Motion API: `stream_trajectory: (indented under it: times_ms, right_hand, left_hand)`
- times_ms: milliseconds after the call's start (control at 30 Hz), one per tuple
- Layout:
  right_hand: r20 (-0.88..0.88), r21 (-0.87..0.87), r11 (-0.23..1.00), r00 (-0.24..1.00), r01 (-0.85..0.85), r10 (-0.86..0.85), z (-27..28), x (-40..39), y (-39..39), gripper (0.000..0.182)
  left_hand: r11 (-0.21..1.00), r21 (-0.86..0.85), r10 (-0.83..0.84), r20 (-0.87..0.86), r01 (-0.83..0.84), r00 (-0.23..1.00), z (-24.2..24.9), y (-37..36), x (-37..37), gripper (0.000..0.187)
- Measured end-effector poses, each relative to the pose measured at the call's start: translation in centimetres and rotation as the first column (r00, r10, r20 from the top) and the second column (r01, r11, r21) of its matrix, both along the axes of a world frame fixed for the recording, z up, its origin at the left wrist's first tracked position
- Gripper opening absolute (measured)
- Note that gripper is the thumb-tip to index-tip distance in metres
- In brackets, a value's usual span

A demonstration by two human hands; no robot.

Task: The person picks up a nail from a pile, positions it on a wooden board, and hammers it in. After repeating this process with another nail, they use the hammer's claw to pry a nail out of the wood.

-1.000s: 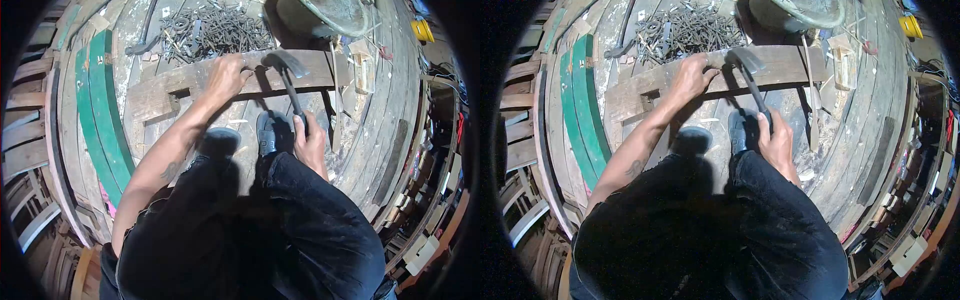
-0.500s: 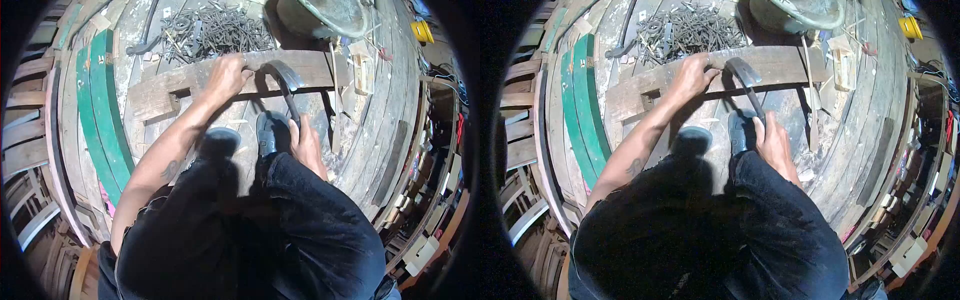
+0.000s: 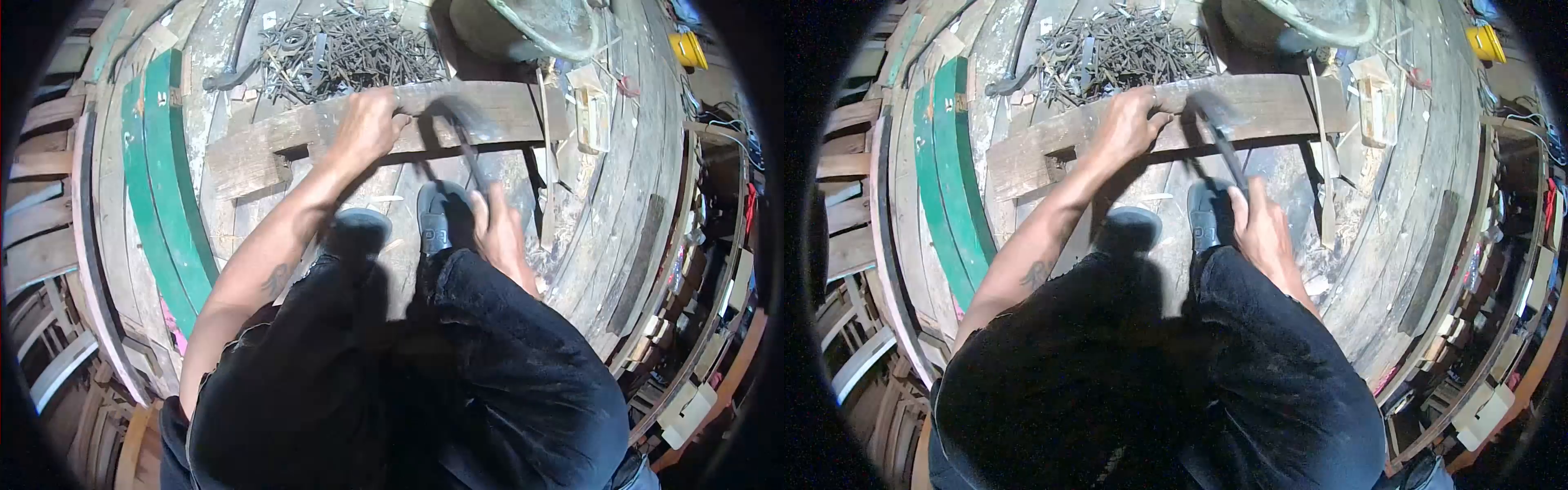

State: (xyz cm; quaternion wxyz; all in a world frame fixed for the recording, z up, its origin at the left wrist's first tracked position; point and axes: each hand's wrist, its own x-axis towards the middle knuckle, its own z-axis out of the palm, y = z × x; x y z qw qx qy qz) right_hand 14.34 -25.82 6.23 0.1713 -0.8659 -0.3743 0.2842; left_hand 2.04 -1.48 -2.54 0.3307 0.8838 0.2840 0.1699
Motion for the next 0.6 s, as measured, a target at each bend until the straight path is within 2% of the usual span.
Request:
stream_trajectory:
  times_ms: [100,200,300,333,400,433,467,500,533,600]
  right_hand:
    - [-0.022,0.084,0.996,1.0,0.018,-0.016,-0.2,0.2,0.1,0.02]
    - [-0.065,0.276,0.958,0.996,0.08,-0.064,1.7,0.4,0.3,0.017]
    - [0.021,0.479,0.876,0.997,0.053,-0.072,2.3,0.8,0.0,0.014]
    - [0.021,0.479,0.876,0.997,0.054,-0.073,1.8,1.0,-0.1,0.014]
    - [-0.011,0.65,0.759,0.999,0.035,-0.036,-0.4,1.2,-0.9,0.016]
    - [-0.075,0.501,0.858,0.993,0.113,-0.088,-1.0,1.0,-1.5,0.02]
    - [0.114,0.512,0.858,0.993,-0.032,-0.031,-1.9,0.8,-1.1,0.022]
    - [0.065,0.281,0.96,0.998,-0.011,-0.008,-1.4,0.4,-0.5,0.023]
    - [0.012,0.035,0.999,1.0,-0.006,0.005,-0.8,0.2,0.2,0.026]
    - [0.024,-0.016,1.0,0.999,-0.02,0.021,-1.2,0.1,0.1,0.028]
  left_hand:
    - [0.999,0.04,0.019,0.002,-0.019,1.0,0.0,0.1,0.1,0.019]
    - [0.999,0.05,0.018,0.03,-0.019,0.999,0.1,-0.2,0.0,0.019]
    - [0.999,0.038,0.015,0.041,-0.016,0.999,0.2,-0.4,-0.1,0.018]
    - [0.999,0.038,0.014,0.041,-0.015,0.999,0.1,-0.3,-0.1,0.018]
    - [0.999,0.032,0.021,0.027,-0.022,0.999,0.1,-0.3,-0.1,0.018]
    - [0.999,0.032,0.016,0.029,-0.017,0.999,0.2,-0.4,0.0,0.018]
    - [1.0,0.019,0.013,0.027,-0.014,1.0,0.4,-0.6,0.0,0.018]
    - [1.0,0.008,0.012,0.026,-0.012,1.0,0.5,-0.6,0.0,0.017]
    - [1.0,0.001,0.016,0.025,-0.016,1.0,0.7,-0.4,0.0,0.017]
    - [0.999,0.012,0.042,-0.047,-0.042,0.998,-0.4,0.0,0.0,0.016]
